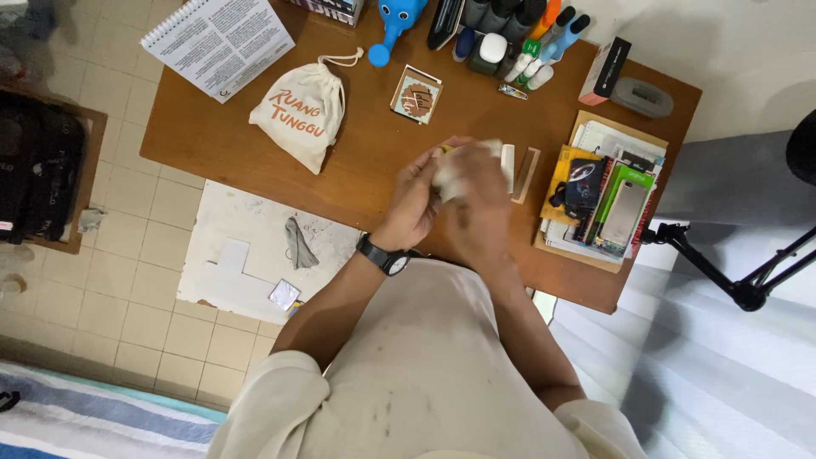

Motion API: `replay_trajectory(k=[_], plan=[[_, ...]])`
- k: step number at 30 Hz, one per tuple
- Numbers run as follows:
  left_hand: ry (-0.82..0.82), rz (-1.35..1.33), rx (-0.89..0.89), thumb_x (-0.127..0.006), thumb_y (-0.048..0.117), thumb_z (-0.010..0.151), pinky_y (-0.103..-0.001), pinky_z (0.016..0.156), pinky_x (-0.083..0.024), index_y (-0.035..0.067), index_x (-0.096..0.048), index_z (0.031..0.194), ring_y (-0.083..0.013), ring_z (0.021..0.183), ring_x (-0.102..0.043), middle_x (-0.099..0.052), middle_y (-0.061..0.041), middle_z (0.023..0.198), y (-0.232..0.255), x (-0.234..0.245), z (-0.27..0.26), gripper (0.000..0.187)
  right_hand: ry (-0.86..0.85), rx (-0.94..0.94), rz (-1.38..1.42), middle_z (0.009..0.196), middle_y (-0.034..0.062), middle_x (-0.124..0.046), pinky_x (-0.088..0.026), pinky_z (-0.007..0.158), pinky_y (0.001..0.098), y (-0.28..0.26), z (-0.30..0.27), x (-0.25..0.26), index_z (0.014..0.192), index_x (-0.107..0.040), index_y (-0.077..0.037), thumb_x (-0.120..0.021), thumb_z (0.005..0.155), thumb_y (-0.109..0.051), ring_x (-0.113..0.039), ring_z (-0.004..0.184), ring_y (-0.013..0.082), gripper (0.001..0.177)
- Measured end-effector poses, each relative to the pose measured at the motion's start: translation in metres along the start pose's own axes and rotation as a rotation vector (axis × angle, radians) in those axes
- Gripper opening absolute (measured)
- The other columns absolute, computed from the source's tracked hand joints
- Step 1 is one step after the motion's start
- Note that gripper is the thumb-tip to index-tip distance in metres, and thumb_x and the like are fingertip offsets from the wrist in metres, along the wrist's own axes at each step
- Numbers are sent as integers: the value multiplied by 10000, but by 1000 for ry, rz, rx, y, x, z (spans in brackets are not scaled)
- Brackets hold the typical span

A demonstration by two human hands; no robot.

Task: The person repeatedly picks up small rectangular cards from a white board, wipes each card with a cloth, and places them on a wooden desk. The person handles multiple cards one at a time, wiping both sides before setting them down.

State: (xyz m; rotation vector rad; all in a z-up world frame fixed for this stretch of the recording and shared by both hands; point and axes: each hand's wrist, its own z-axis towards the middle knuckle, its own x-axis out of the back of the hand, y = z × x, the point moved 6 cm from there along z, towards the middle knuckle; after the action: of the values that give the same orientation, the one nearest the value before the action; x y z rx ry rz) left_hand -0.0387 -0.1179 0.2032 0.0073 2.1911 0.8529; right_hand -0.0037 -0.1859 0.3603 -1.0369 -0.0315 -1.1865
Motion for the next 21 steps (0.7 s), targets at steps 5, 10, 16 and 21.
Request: replay_trajectory(k=[5,10,16,21], plan=[[12,-48,-14,-635,200,1017,-326,707,-658,21,-670,1260,-185,827,-765,-764,-119,997,17,-7,-18,305,-153,-74,-151,1536,200,-504,-248,1233,536,55,-45,-21,1463,-540,5,-495,784,160,-386,1467,402,698],[49,-41,-1,-717,163,966,-336,720,-660,-18,-663,1198,-227,841,-770,-741,-127,980,5,-1,-20,299,111,-657,349,1031,147,-638,-520,680,268,102,-69,-11,1350,-572,2,-447,1029,45,-625,808,191,346],[58,134,-109,-771,331,917,-241,794,-518,86,-740,996,-82,829,-655,-700,18,868,28,-24,-43,259,-30,-866,872,891,108,-632,-544,650,270,131,-105,-39,1133,-646,-13,-726,947,-81,-628,766,181,213],[51,338,-85,-810,225,911,-300,908,-564,50,-772,1065,-143,947,-695,-726,-56,995,-14,21,-17,235,0,-912,567,638,54,-637,-445,410,229,158,-105,-21,874,-693,-41,-874,792,-25,-596,485,92,199]])
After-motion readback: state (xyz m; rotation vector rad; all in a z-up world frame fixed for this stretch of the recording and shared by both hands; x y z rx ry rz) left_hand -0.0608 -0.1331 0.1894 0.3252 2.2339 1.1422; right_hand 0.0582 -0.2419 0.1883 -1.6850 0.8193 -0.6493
